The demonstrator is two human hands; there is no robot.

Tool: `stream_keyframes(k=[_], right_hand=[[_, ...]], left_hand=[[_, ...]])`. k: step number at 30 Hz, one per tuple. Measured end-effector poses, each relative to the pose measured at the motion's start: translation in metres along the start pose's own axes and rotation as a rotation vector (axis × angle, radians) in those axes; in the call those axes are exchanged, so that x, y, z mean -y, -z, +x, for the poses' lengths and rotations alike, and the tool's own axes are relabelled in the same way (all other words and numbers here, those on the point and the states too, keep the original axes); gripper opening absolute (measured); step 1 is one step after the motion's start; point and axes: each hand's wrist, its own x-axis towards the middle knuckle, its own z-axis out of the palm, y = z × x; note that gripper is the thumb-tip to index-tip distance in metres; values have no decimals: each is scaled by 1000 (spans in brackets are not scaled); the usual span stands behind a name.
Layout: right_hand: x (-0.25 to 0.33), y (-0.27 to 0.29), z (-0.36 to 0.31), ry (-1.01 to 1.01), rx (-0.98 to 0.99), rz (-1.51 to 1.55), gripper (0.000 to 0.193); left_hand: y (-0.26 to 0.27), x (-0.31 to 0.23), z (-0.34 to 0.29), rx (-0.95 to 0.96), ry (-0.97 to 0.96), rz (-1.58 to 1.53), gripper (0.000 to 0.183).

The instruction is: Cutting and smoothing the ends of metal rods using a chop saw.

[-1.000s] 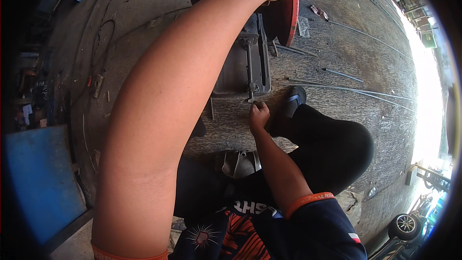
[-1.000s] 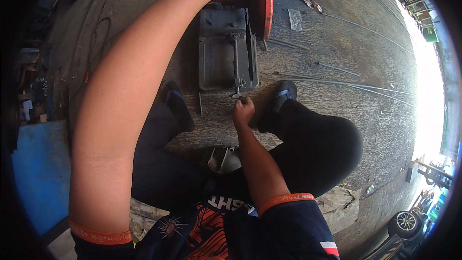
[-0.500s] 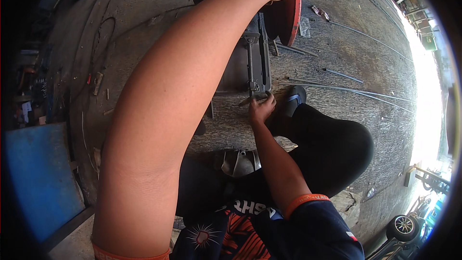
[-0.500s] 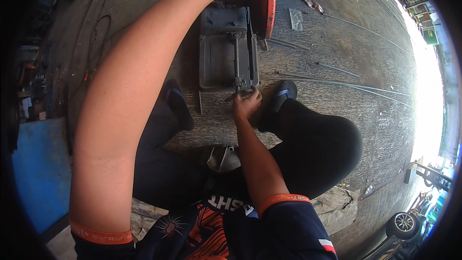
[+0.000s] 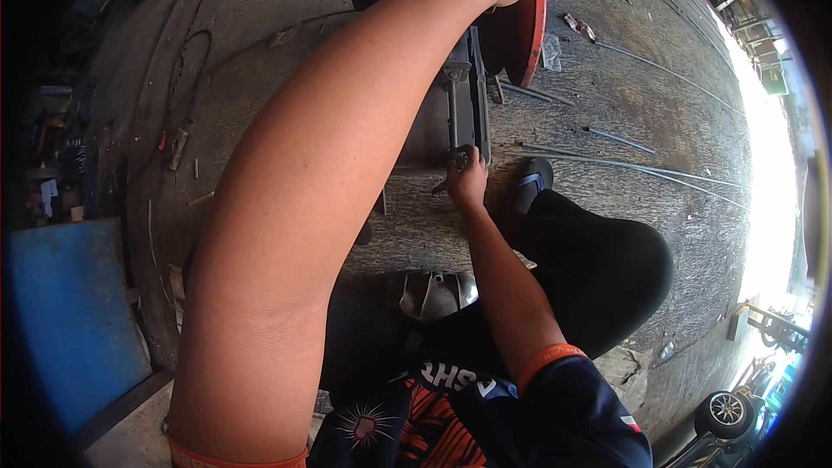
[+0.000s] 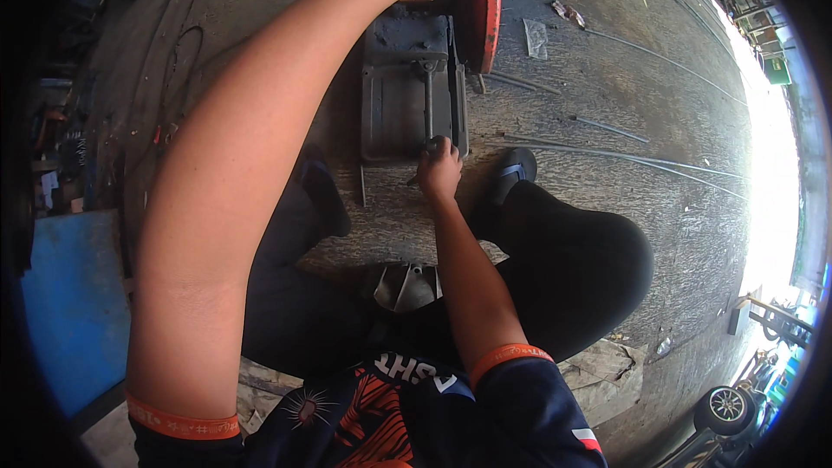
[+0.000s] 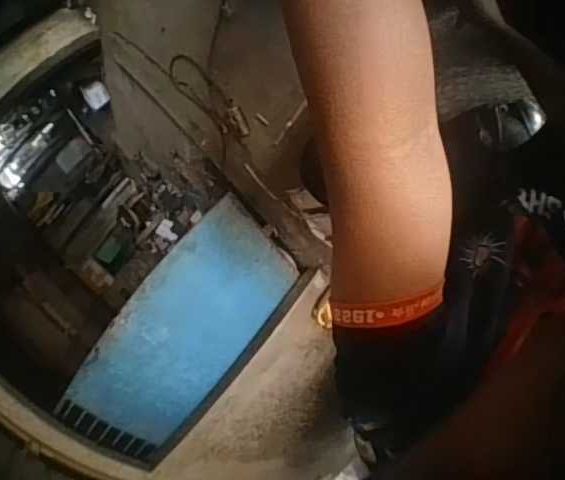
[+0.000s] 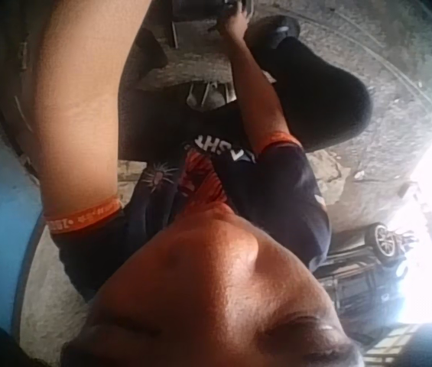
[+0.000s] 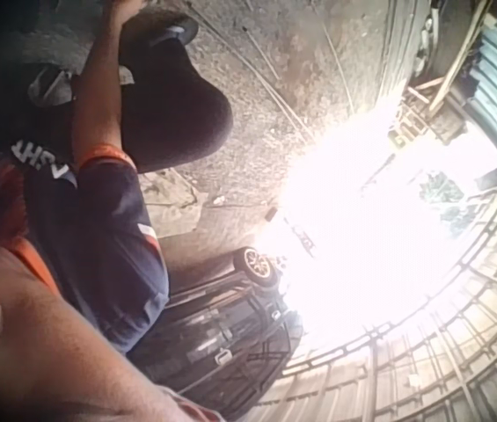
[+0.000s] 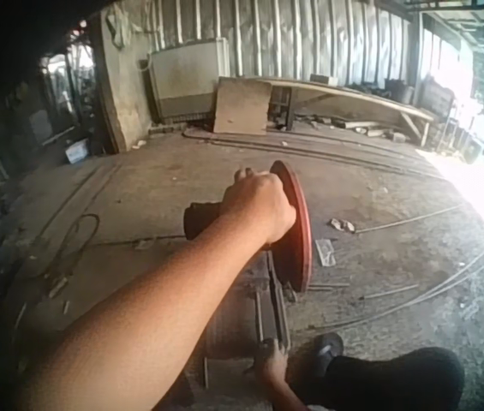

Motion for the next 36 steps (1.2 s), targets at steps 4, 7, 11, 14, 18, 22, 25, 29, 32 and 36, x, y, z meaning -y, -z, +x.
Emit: stream_keyframes(k=[4, 7, 11, 14, 18, 22, 25, 29, 32, 36], right_hand=[[0, 1, -2, 81, -97, 40, 24], [-2, 6, -1, 107, -98, 17, 23], [0, 11, -1, 118, -107, 69, 35], [3, 16, -6, 170, -12, -151, 54], [5, 17, -9, 39, 68, -266, 69], [-5, 16, 3, 76, 224, -296, 73], [-15, 21, 13, 165, 295, -176, 79], [-20, 33, 24, 227, 466, -95, 94], [-24, 37, 26, 215, 517, -54, 106], [-36, 32, 22, 246, 536, -77, 120]], left_hand=[[1, 0, 0, 50, -1, -17, 49], [-2, 0, -3, -7, -6, -12, 48], [-2, 2, -2, -4, -38, 19, 47], [0, 1, -2, 32, -18, -3, 46], [0, 0, -4, 5, -31, 7, 44], [-1, 1, -4, 5, -25, -16, 44], [-4, -1, -8, -46, -34, 4, 44], [1, 2, -4, 7, -52, -18, 44], [2, 2, -4, -1, -67, -17, 44], [1, 0, -4, -10, -22, 6, 44]])
